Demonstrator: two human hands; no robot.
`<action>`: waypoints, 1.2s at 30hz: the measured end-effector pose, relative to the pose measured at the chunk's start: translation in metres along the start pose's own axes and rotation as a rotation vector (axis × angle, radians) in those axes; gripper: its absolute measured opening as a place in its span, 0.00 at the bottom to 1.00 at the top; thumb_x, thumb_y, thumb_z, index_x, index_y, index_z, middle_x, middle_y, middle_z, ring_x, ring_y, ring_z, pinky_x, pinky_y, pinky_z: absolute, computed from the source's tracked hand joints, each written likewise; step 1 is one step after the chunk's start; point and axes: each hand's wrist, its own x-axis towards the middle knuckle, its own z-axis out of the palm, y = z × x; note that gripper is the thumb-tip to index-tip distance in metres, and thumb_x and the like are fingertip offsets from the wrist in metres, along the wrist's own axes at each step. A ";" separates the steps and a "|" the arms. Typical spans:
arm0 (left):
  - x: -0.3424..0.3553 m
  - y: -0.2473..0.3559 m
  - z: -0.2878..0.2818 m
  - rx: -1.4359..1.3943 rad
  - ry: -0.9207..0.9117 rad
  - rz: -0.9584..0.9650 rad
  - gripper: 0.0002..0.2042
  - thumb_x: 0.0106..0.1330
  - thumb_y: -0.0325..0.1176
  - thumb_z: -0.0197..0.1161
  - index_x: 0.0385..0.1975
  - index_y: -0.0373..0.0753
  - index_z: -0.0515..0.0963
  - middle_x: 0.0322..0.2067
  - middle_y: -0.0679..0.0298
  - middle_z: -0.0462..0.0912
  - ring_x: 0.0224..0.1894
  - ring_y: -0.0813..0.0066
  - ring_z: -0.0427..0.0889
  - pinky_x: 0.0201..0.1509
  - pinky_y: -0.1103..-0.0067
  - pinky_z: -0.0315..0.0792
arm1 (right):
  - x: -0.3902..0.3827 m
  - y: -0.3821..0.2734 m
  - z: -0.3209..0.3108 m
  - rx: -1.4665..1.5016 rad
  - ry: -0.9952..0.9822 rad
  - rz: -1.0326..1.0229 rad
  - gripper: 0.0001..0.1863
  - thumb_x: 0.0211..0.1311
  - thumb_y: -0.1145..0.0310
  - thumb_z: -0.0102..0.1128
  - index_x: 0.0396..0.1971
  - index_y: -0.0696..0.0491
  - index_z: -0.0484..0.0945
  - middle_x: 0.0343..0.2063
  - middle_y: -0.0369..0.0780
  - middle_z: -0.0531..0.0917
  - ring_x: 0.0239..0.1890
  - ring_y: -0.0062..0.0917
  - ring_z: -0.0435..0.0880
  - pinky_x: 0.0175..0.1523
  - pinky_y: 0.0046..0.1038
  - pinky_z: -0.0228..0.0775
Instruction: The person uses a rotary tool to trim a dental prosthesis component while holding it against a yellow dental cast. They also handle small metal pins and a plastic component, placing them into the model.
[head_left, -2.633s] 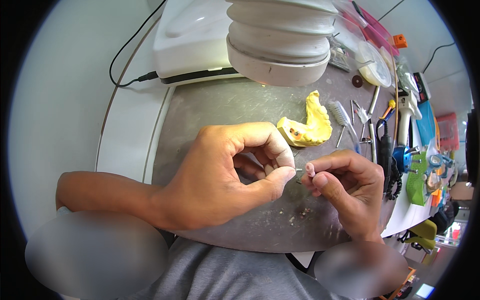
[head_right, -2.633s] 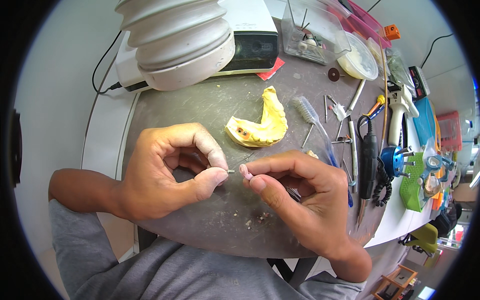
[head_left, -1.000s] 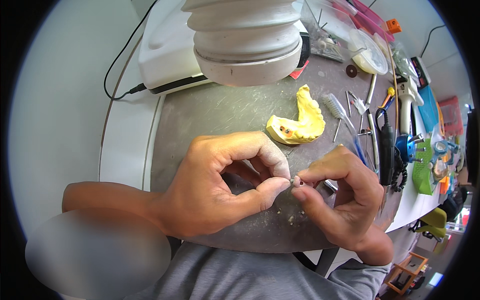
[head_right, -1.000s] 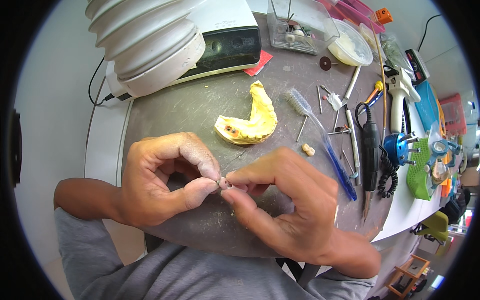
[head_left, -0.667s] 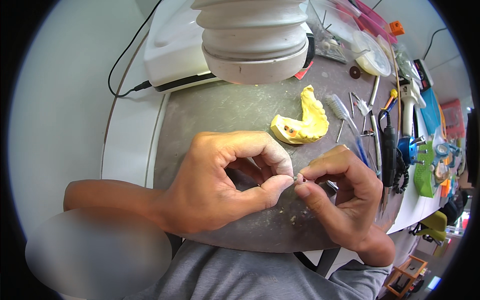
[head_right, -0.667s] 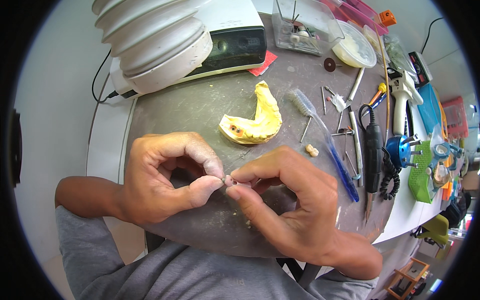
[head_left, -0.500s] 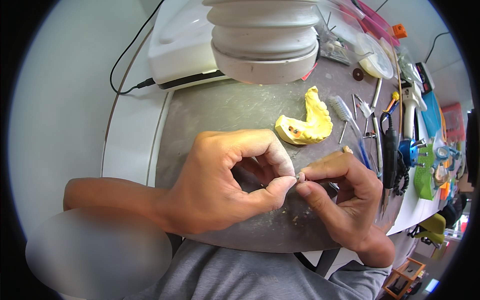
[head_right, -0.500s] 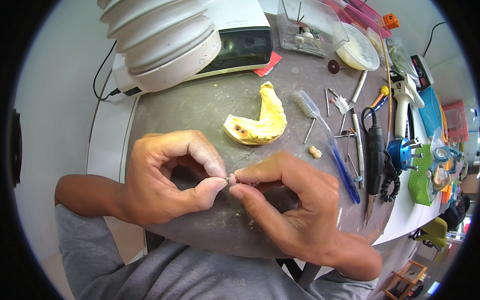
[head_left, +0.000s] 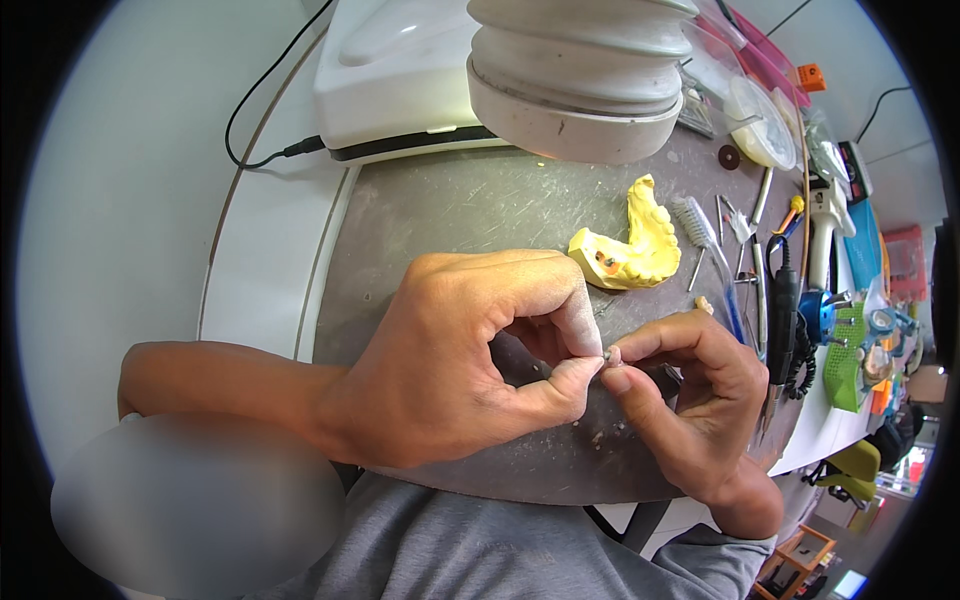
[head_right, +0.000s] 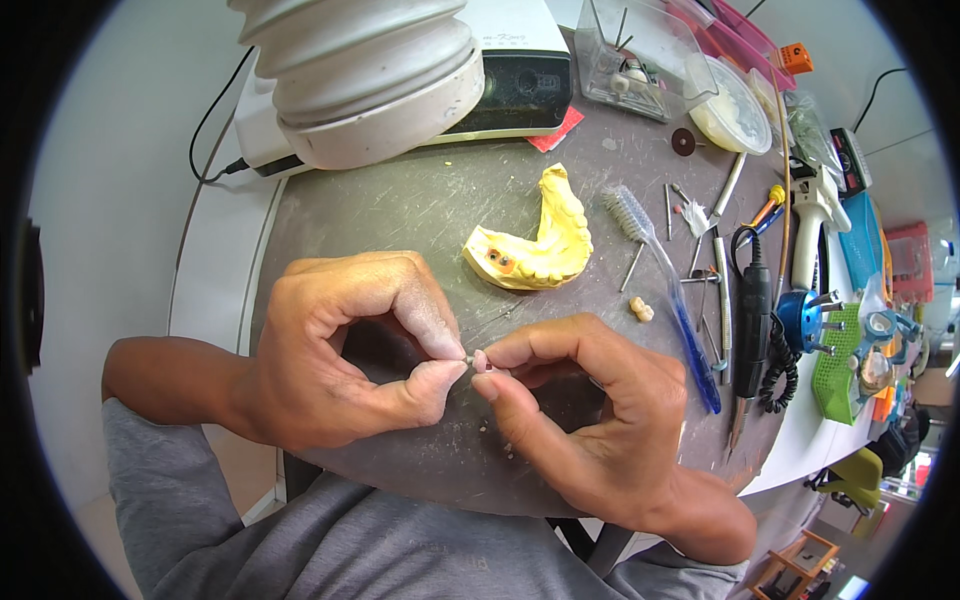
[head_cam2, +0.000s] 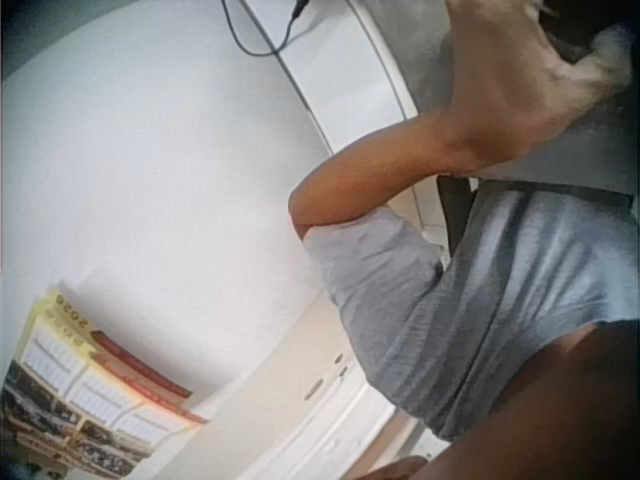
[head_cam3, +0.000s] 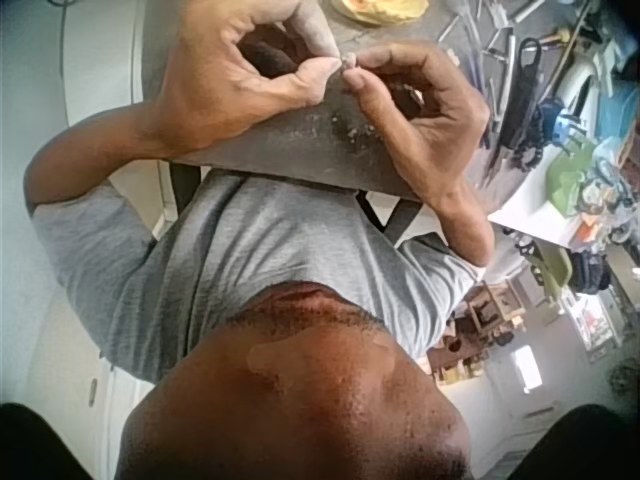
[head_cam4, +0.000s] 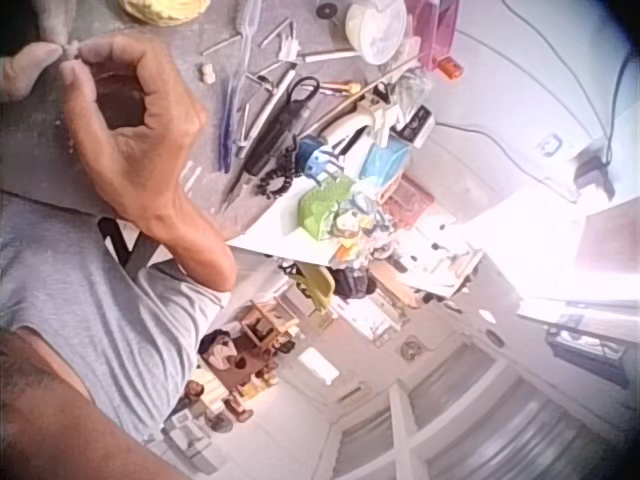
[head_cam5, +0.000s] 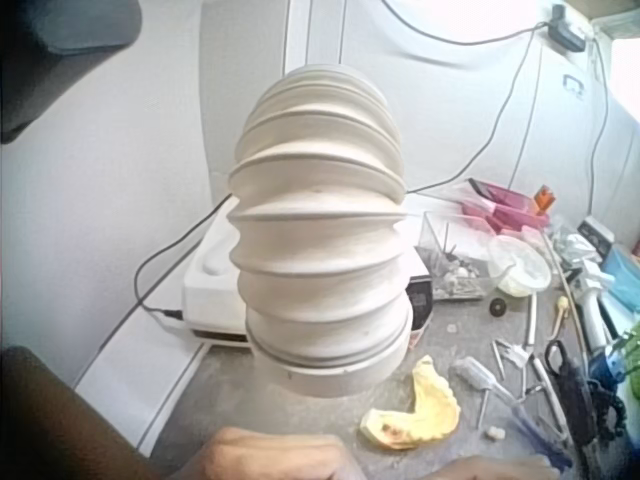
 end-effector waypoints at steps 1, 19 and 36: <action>0.000 0.001 0.000 0.002 -0.002 -0.004 0.05 0.58 0.19 0.71 0.28 0.33 0.80 0.30 0.61 0.84 0.32 0.81 0.84 0.36 0.84 0.77 | 0.000 0.000 0.000 0.005 0.005 -0.001 0.09 0.57 0.80 0.73 0.37 0.62 0.84 0.32 0.40 0.88 0.31 0.19 0.88 0.38 0.20 0.80; 0.000 -0.001 0.000 -0.107 -0.010 -0.093 0.04 0.59 0.18 0.70 0.31 0.32 0.81 0.32 0.60 0.85 0.36 0.79 0.85 0.42 0.83 0.80 | 0.003 0.004 -0.002 -0.038 0.038 -0.140 0.09 0.52 0.82 0.74 0.34 0.61 0.85 0.30 0.42 0.87 0.31 0.25 0.87 0.36 0.23 0.78; 0.001 0.002 0.003 -0.138 -0.094 -0.146 0.04 0.68 0.21 0.64 0.40 0.29 0.80 0.41 0.55 0.83 0.44 0.76 0.85 0.50 0.79 0.81 | 0.000 0.004 -0.002 -0.163 0.115 -0.350 0.13 0.46 0.84 0.74 0.34 0.62 0.83 0.28 0.43 0.86 0.29 0.26 0.83 0.37 0.24 0.72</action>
